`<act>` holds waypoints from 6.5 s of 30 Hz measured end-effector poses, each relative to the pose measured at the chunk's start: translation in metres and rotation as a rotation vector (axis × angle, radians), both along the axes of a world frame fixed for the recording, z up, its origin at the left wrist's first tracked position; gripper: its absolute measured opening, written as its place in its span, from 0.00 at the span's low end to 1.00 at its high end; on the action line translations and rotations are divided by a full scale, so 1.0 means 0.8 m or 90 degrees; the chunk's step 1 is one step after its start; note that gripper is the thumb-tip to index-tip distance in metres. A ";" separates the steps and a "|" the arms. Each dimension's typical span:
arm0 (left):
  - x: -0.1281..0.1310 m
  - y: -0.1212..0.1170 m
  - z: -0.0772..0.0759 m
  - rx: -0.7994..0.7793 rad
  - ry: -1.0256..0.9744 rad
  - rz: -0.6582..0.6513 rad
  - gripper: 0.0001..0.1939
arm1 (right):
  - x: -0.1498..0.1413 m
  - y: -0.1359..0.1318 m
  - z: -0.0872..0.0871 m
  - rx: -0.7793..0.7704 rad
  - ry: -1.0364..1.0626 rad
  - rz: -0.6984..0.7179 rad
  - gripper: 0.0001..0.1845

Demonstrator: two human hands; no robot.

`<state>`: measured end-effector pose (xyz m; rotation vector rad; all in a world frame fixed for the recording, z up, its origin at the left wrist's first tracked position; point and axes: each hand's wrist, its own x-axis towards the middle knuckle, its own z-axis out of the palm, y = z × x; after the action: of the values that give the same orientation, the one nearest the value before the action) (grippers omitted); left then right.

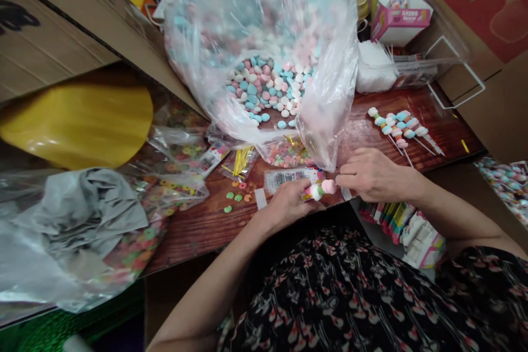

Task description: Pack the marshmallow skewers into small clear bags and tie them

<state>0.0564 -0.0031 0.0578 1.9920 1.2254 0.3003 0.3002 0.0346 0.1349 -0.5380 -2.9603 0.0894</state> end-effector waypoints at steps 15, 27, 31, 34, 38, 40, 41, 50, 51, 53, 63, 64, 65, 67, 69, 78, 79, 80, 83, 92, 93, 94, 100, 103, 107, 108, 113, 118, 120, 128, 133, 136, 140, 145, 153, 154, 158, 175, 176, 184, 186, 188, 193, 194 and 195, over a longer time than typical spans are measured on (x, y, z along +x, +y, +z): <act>-0.009 -0.006 -0.014 0.104 0.025 0.031 0.14 | -0.005 0.002 -0.011 0.035 -0.084 -0.070 0.08; 0.005 -0.012 0.000 -0.041 -0.068 0.065 0.12 | -0.017 -0.022 0.001 -0.021 -0.133 -0.063 0.07; 0.004 -0.016 -0.002 -0.039 -0.077 0.096 0.13 | -0.017 -0.023 0.001 -0.072 -0.157 -0.088 0.08; -0.001 -0.017 -0.006 -0.055 -0.096 0.127 0.15 | -0.015 -0.028 0.001 -0.060 -0.154 -0.082 0.08; -0.003 -0.016 -0.010 -0.117 -0.132 0.120 0.16 | -0.012 -0.038 0.001 -0.021 -0.099 -0.045 0.07; -0.001 -0.015 -0.010 -0.134 -0.133 0.099 0.16 | -0.012 -0.039 0.000 -0.017 -0.088 -0.033 0.07; 0.001 -0.015 -0.009 -0.129 -0.123 0.084 0.16 | -0.012 -0.038 -0.001 -0.020 -0.091 -0.034 0.07; -0.002 -0.016 0.010 -0.036 -0.121 0.009 0.38 | -0.014 -0.017 -0.019 0.050 0.031 -0.069 0.09; -0.009 -0.015 0.013 -0.029 -0.128 0.018 0.45 | -0.014 -0.016 -0.020 0.071 0.067 -0.069 0.09; -0.025 -0.011 0.020 -0.019 -0.112 0.030 0.54 | -0.012 -0.015 -0.025 0.107 0.128 -0.072 0.11; -0.079 -0.014 -0.003 0.151 0.183 0.044 0.41 | -0.032 -0.033 -0.107 0.084 0.308 -0.159 0.09; -0.081 -0.017 -0.008 0.181 0.213 0.055 0.34 | -0.037 -0.037 -0.115 0.070 0.326 -0.169 0.08; -0.082 -0.019 -0.013 0.206 0.236 0.064 0.27 | -0.041 -0.040 -0.121 0.056 0.345 -0.179 0.08; -0.087 -0.023 -0.019 0.236 0.263 0.080 0.17 | -0.050 -0.046 -0.130 0.032 0.375 -0.199 0.08; -0.091 -0.026 -0.021 0.234 0.273 0.088 0.14 | -0.057 -0.048 -0.131 0.028 0.393 -0.206 0.08; -0.093 -0.026 0.001 0.172 0.277 0.043 0.06 | -0.065 -0.032 -0.108 0.104 0.364 -0.065 0.12; -0.091 -0.026 0.002 0.170 0.262 0.033 0.04 | -0.065 -0.029 -0.106 0.111 0.368 -0.043 0.13; -0.090 -0.025 0.003 0.168 0.243 0.023 0.04 | -0.064 -0.025 -0.104 0.120 0.370 -0.021 0.13; -0.088 -0.024 0.003 0.175 0.184 0.009 0.10 | -0.064 -0.015 -0.096 0.144 0.361 0.030 0.12; -0.087 -0.030 0.005 0.238 0.165 -0.046 0.11 | -0.067 0.005 -0.065 -0.048 0.180 -0.026 0.13; -0.086 -0.032 0.006 0.240 0.168 -0.058 0.11 | -0.065 0.007 -0.063 -0.081 0.151 -0.030 0.13; -0.086 -0.034 0.006 0.242 0.169 -0.066 0.10 | -0.064 0.008 -0.062 -0.101 0.120 -0.035 0.13; -0.076 -0.042 0.015 0.207 0.171 -0.009 0.11 | -0.063 -0.010 -0.052 0.002 0.035 -0.047 0.09; -0.069 -0.044 0.020 0.172 0.127 0.013 0.09 | -0.064 -0.032 -0.051 0.102 0.100 -0.016 0.09; -0.061 -0.048 0.023 0.157 0.074 0.006 0.06 | -0.057 -0.052 -0.056 0.133 0.131 0.015 0.09; -0.059 -0.049 0.023 0.162 0.070 0.002 0.07 | -0.054 -0.054 -0.057 0.125 0.120 0.002 0.09; -0.048 -0.055 0.025 0.258 0.160 -0.020 0.11 | -0.039 -0.059 -0.056 0.026 0.042 -0.124 0.09; -0.040 -0.058 0.020 0.315 0.189 -0.012 0.13 | -0.042 -0.072 -0.045 -0.057 -0.002 -0.229 0.09; -0.038 -0.059 0.014 0.288 0.154 -0.011 0.10 | -0.048 -0.079 -0.045 -0.056 -0.023 -0.237 0.09; -0.033 -0.060 -0.001 0.152 -0.037 -0.042 0.16 | -0.051 -0.071 -0.063 -0.034 0.005 -0.132 0.08; -0.060 -0.047 0.002 0.213 0.111 0.038 0.28 | -0.041 -0.040 -0.063 -0.030 0.081 -0.145 0.07; -0.076 -0.029 0.006 0.157 0.153 0.039 0.16 | -0.043 -0.024 -0.064 -0.011 0.115 -0.167 0.08; -0.085 -0.003 0.013 -0.022 0.017 -0.022 0.03 | -0.049 -0.006 -0.066 0.084 0.137 -0.129 0.08; -0.087 0.017 0.020 -0.305 -0.162 -0.060 0.11 | -0.050 0.012 -0.059 0.154 0.169 -0.017 0.12; -0.089 0.017 0.007 -0.479 -0.391 0.138 0.21 | -0.054 0.018 -0.060 0.161 0.213 -0.048 0.10; -0.090 0.015 0.006 -0.480 -0.414 0.162 0.24 | -0.057 0.016 -0.060 0.148 0.211 -0.070 0.10; -0.092 0.015 0.002 -0.377 -0.392 0.191 0.25 | -0.074 0.017 -0.052 -0.036 0.187 -0.134 0.10; -0.156 0.033 0.008 -0.308 -0.320 0.156 0.17 | -0.158 0.093 -0.032 0.002 0.159 0.030 0.15; -0.160 0.035 0.006 -0.271 -0.289 0.146 0.16 | -0.161 0.096 -0.033 0.019 0.148 0.034 0.15; -0.166 0.034 0.005 0.147 0.101 0.092 0.12 | -0.171 0.090 -0.045 -0.017 0.088 -0.050 0.15; -0.164 0.031 0.014 0.202 0.193 0.054 0.08 | -0.167 0.078 -0.050 -0.045 0.120 -0.081 0.14; -0.162 0.029 0.021 0.215 0.235 0.036 0.08 | -0.164 0.064 -0.056 -0.071 0.159 -0.097 0.13; -0.149 0.021 0.020 0.147 0.183 0.004 0.08 | -0.161 0.036 -0.070 -0.072 0.174 -0.080 0.14; -0.144 0.019 0.017 0.137 0.170 0.002 0.07 | -0.160 0.033 -0.071 -0.061 0.172 -0.070 0.13; -0.138 0.018 0.015 0.129 0.155 0.002 0.05 | -0.159 0.032 -0.071 -0.047 0.171 -0.058 0.13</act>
<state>-0.0538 0.0111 0.0697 2.2522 1.3951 0.1928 0.1731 0.0602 0.0783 -0.6159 -2.6767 0.2426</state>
